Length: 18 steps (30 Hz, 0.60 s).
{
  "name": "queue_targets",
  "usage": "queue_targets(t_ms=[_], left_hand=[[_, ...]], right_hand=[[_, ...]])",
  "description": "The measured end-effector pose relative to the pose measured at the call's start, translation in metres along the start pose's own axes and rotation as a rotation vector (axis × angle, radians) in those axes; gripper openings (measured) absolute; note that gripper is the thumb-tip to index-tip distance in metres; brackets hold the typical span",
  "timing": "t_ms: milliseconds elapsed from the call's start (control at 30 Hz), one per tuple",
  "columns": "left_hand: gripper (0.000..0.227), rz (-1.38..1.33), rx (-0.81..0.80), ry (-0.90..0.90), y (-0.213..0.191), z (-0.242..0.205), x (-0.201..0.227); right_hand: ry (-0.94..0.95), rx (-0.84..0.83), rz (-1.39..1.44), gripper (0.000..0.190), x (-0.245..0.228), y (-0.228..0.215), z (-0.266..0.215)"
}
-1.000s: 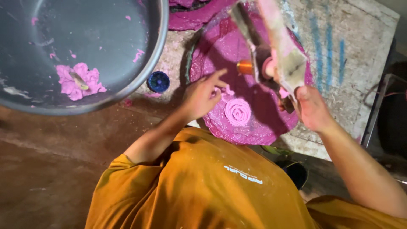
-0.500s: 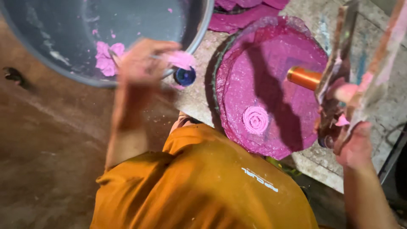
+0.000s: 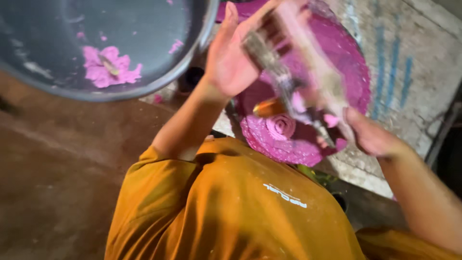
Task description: The person loads pink paste into a handheld extruder and pipes rose-shaped swirls onto a pink circular mat placed in a woven basket. They repeatedly refill the extruder from a metal bowl and continue piping until the mat is filled with rose patterns.
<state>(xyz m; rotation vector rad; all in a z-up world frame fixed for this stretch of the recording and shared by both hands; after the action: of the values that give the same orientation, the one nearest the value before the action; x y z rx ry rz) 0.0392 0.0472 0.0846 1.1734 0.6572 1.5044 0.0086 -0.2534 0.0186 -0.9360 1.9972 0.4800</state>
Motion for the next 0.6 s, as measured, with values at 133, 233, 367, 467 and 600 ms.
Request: queue_targets(t_ms=[133, 233, 367, 467, 600], left_hand=[[0.059, -0.325, -0.075, 0.043, -0.034, 0.025, -0.047], [0.054, -0.324, -0.024, 0.080, -0.061, 0.034, -0.051], [0.054, -0.286, -0.058, 0.126, -0.070, 0.032, -0.043], [0.054, -0.309, 0.016, 0.078, -0.075, 0.029, -0.050], [0.055, -0.281, 0.038, 0.134, -0.068, 0.034, -0.037]], right_hand=[[0.227, 0.104, -0.224, 0.071, 0.004, -0.012, 0.009], [0.212, 0.278, -0.468, 0.069, -0.008, -0.016, 0.018], [0.038, 0.346, -0.531, 0.060, -0.029, 0.012, 0.032], [0.173, 0.305, -0.554, 0.060, -0.031, 0.013, 0.027], [0.064, 0.339, -0.636, 0.057, -0.055, 0.004, 0.028]])
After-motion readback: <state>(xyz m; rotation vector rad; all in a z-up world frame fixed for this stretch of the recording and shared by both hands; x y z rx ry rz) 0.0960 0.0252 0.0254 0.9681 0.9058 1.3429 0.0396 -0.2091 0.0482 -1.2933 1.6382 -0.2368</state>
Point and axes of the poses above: each hand's wrist, its own z-axis towards the middle knuckle, its own y-axis out of the palm, x = y × z, the point moved 9 cm from there along z, towards the middle knuckle, and after that the axes turned 1 degree about -z, right-handed, at the moved point
